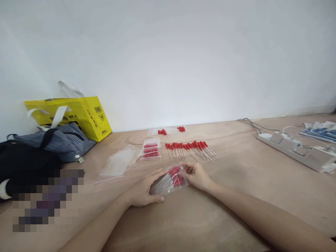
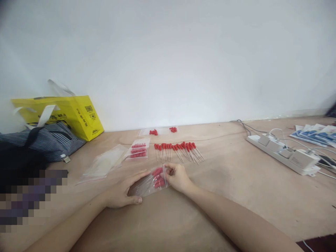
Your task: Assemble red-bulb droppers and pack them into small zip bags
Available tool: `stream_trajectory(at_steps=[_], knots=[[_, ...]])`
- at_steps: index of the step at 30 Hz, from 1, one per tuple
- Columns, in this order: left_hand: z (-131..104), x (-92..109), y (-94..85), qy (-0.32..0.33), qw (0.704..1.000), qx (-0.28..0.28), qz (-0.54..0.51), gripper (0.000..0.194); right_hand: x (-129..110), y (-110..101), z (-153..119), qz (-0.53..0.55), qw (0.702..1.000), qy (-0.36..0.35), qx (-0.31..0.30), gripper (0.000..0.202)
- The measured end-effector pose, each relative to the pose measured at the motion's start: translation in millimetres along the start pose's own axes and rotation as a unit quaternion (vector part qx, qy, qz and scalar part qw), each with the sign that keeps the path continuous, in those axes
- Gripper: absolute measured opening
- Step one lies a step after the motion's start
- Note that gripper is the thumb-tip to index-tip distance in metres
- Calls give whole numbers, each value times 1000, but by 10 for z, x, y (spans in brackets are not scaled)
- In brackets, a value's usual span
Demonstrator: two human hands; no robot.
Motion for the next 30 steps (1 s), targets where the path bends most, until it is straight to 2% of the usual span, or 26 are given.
stream_trajectory(at_steps=[6, 9, 12, 14, 16, 18, 20, 22, 25, 28, 30], knots=[[-8, -9, 6, -7, 1000, 6, -1, 78, 61, -4, -9, -21, 999, 11, -41, 22], [-10, -4, -1, -5, 1000, 6, 3, 78, 78, -2, -11, -55, 998, -5, -33, 25], [-7, 17, -11, 5, 1000, 2, 7, 78, 60, -6, 2, -121, 992, -19, 11, 25], [1, 35, -12, 14, 1000, 6, 4, 65, 57, -19, 20, -148, 989, -8, 26, 24], [14, 47, -4, 19, 1000, 12, 6, 50, 75, -45, 41, -130, 991, 14, -2, 22], [33, 48, 8, 23, 999, 12, 28, 44, 96, -102, 53, -90, 995, 30, -29, 18], [57, 35, 12, 31, 997, 11, 67, 41, 94, -195, 52, -78, 997, 14, -21, 13], [88, 4, -4, 38, 993, 18, 113, 38, 62, -286, 35, -120, 992, -26, -5, 24], [141, -56, -57, 47, 979, 73, 186, 32, -10, -326, -12, -197, 976, -79, -43, 31], [156, -95, -89, 58, 958, 173, 220, 26, -67, -265, -64, -193, 970, -107, -99, 30], [112, -96, -72, 69, 948, 241, 195, 24, -88, -216, -96, -175, 970, -111, -125, 36]])
Point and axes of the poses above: each hand's wrist, its own z-axis towards the middle knuckle, its own y-axis out of the palm, x = y × z, the point moved 2 cm from there along z, towards the middle knuckle, and after that the axes turned 1 degree about z, right-handed, at the moved point
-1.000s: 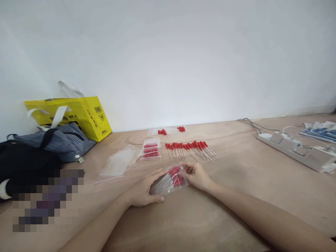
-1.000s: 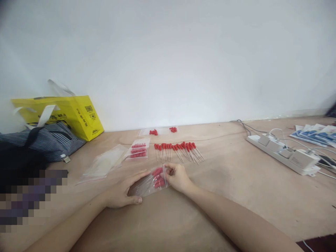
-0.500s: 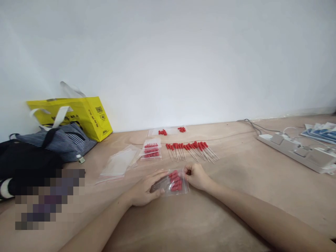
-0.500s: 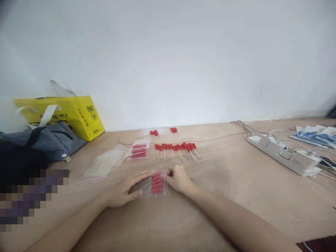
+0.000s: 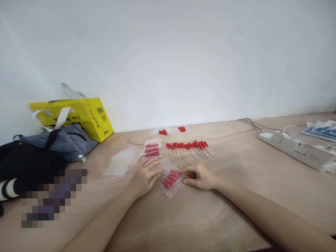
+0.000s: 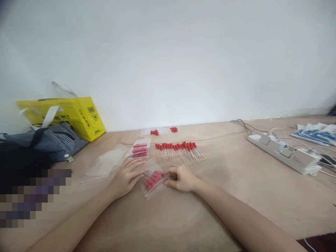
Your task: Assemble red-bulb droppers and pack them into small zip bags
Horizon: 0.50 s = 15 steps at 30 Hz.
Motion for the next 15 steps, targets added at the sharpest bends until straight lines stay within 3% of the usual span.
stream_trajectory(at_steps=[2, 7, 9, 12, 15], knots=[[-94, 41, -7, -1, 998, 34, -47, 24, -29, 27, -13, 13, 1000, -10, -16, 40], [-349, 210, -35, 108, 991, -7, -78, 40, -45, 52, -16, 34, 998, -36, -29, 39], [-379, 253, -58, 149, 987, 25, -53, 40, -33, 85, 8, 34, 999, -29, -20, 36], [-353, 285, -71, 210, 974, 81, -6, 18, -22, 152, 52, 28, 999, -18, -10, 34], [-319, 261, -71, 239, 963, 117, 41, 19, -24, 193, 76, 21, 999, -32, -17, 36]])
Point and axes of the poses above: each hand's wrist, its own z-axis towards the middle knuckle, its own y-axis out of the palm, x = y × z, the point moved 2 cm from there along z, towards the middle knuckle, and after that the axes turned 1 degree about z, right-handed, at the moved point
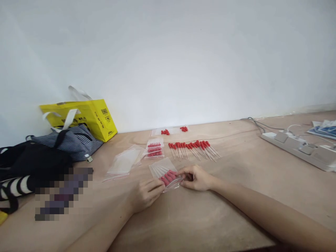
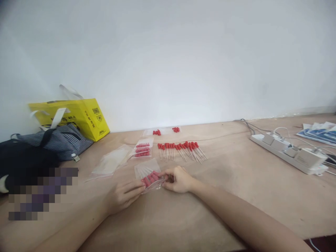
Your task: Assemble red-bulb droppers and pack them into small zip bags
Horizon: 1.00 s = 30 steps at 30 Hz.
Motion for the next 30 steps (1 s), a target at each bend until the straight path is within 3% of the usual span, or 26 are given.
stream_trajectory(at_steps=[3, 5, 9, 11, 13, 18, 24, 30], knots=[[-34, -61, -5, -9, 999, 16, 29, 18, -4, -8, 18, -58, 997, -58, 10, 37], [-64, -90, -4, -17, 999, 12, 33, 17, -16, -19, 43, -152, 978, -138, 37, 31], [-82, -106, 15, -25, 999, 7, 41, 16, -49, 5, 109, -357, 877, -305, 106, 20], [-66, -100, 19, -24, 998, 11, 48, 16, -53, 27, 135, -411, 836, -344, 114, 22], [-45, -92, 14, -24, 998, 11, 56, 16, -52, 40, 148, -439, 816, -362, 107, 23], [-21, -82, -16, -29, 997, -2, 71, 18, -59, 57, 149, -440, 814, -370, 88, 26], [65, -57, 66, -87, 993, 31, 71, 11, -119, 111, 163, -408, 841, -323, 145, 24], [207, 13, 200, -44, 996, 48, 63, 15, -230, 195, 164, -384, 850, -313, 182, 21]])
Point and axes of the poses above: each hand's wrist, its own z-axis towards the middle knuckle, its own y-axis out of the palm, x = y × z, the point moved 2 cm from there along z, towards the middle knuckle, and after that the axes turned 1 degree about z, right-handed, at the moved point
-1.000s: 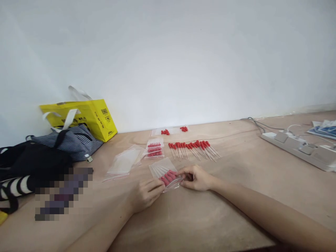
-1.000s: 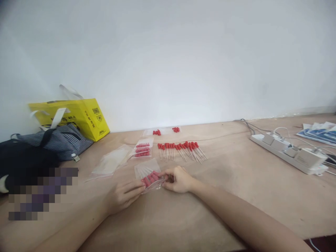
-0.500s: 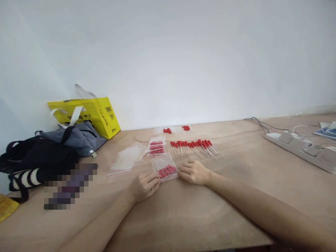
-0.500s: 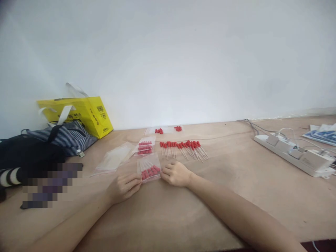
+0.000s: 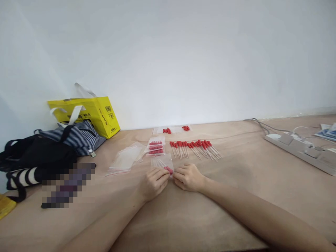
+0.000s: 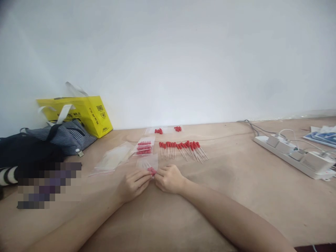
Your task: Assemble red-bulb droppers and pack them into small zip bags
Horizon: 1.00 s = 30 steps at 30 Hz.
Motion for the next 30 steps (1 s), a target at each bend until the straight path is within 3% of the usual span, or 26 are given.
stream_trajectory(at_steps=[12, 19, 24, 30], knots=[[50, 32, -58, 51, 997, 9, 61, 17, -33, -9, 30, -7, 999, -21, -29, 23], [-118, -55, -206, 88, 989, 12, 115, 12, 36, -63, -19, -4, 1000, -3, -7, 21], [-229, -105, -211, 72, 984, -3, 162, 15, 44, -41, -43, 3, 1000, 5, -20, 21], [-161, -106, -231, 33, 982, -24, 183, 22, 29, -39, -50, 15, 999, 16, -37, 19]])
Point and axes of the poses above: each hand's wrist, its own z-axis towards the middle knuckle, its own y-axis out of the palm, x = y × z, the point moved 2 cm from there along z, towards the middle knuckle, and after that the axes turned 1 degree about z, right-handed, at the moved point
